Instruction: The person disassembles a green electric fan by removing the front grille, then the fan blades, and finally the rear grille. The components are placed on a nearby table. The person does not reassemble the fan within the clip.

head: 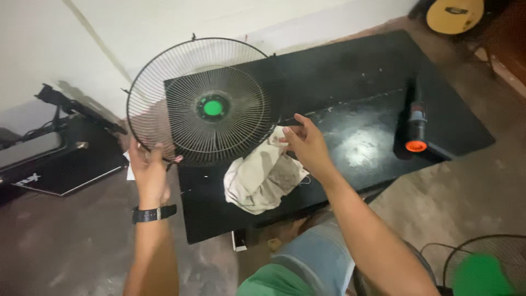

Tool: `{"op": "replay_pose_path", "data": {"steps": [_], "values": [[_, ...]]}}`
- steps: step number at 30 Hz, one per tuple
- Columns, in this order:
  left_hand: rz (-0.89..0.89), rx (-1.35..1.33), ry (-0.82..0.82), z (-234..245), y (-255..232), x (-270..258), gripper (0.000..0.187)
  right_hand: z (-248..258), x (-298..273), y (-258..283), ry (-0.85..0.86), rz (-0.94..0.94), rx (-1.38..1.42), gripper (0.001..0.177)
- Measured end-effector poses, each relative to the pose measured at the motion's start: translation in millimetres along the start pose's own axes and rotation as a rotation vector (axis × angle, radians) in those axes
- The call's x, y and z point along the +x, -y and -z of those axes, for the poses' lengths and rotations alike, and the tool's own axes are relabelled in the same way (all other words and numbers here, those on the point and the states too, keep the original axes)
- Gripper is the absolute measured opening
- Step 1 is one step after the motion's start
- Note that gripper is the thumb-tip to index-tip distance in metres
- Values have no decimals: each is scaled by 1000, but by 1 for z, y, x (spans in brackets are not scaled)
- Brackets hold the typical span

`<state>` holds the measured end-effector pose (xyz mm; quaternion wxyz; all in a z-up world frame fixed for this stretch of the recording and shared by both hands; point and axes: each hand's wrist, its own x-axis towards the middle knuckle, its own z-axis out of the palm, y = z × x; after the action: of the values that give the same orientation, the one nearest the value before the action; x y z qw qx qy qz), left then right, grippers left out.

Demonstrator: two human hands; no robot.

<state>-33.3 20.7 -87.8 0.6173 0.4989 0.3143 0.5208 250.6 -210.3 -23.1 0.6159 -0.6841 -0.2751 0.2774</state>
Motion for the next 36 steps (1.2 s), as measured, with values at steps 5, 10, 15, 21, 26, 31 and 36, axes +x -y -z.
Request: {"op": "replay_pose_path", "data": {"steps": [5,10,15,21,26,31,36], "values": [[-193,186,-21,6,-1,1,72,52,0,-21,-146,232,-379,53],[-501,702,-170,-7,-37,-34,74,160,-8,-24,-574,404,-930,49],[-740,761,59,-71,-68,-82,25,228,-14,-37,-759,77,-1131,72],[-697,782,651,-137,-70,-132,30,261,7,-61,-699,-200,-1211,93],[-792,1130,670,-151,-50,-139,51,271,13,-68,-689,-218,-1260,87],[-650,1022,739,-132,-35,-126,44,262,-4,-47,-584,-108,-1247,79],[-496,977,818,-109,-27,-119,36,238,-67,-6,-233,213,-982,74]]}}
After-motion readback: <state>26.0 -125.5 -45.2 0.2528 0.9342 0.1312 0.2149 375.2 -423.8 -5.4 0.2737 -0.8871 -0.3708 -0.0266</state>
